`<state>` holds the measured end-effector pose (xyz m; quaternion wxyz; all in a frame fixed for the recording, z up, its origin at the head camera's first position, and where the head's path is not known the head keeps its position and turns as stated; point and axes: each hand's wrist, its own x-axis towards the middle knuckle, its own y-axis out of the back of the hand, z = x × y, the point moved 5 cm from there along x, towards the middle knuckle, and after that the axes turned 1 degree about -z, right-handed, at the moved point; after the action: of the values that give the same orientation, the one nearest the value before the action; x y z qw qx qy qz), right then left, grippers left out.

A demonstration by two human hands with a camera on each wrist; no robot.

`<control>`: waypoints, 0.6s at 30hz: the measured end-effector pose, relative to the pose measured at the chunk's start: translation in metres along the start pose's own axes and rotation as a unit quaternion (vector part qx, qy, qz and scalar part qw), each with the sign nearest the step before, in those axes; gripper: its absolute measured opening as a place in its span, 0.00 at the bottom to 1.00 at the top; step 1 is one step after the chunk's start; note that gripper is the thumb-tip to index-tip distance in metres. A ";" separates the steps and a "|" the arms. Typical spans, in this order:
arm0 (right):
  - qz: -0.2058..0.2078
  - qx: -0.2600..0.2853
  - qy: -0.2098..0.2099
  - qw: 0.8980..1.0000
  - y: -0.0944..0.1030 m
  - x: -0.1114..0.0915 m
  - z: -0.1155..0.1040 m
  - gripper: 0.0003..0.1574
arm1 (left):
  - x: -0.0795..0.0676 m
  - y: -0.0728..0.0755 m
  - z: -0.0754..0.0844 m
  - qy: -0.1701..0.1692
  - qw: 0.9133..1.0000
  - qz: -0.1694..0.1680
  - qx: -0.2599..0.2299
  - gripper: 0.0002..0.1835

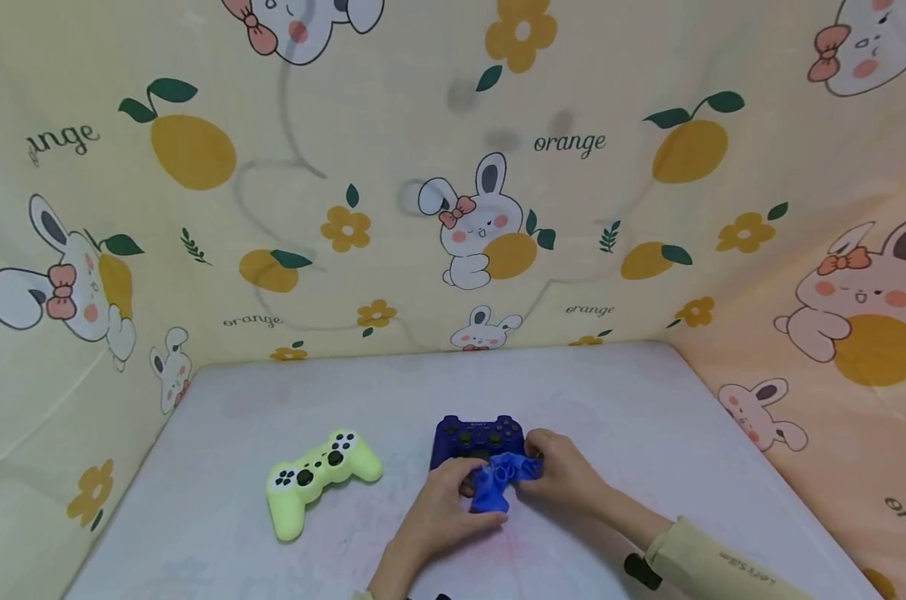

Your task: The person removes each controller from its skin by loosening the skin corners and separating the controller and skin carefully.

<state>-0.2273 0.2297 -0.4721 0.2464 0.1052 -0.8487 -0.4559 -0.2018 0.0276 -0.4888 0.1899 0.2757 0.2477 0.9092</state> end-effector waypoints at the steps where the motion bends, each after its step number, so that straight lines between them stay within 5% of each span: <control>1: 0.000 0.007 -0.002 1.000 0.000 0.000 0.000 0.26 | 0.000 0.000 0.000 0.002 1.000 -0.001 -0.006 0.37; 18: -0.066 0.000 0.045 0.997 0.007 0.000 0.003 0.21 | 0.002 -0.002 0.000 -0.004 1.000 -0.008 0.003 0.36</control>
<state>-0.2282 0.2358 -0.4678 0.2541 0.1813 -0.8281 -0.4656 -0.2027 0.0305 -0.4893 0.1976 0.2778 0.2515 0.9058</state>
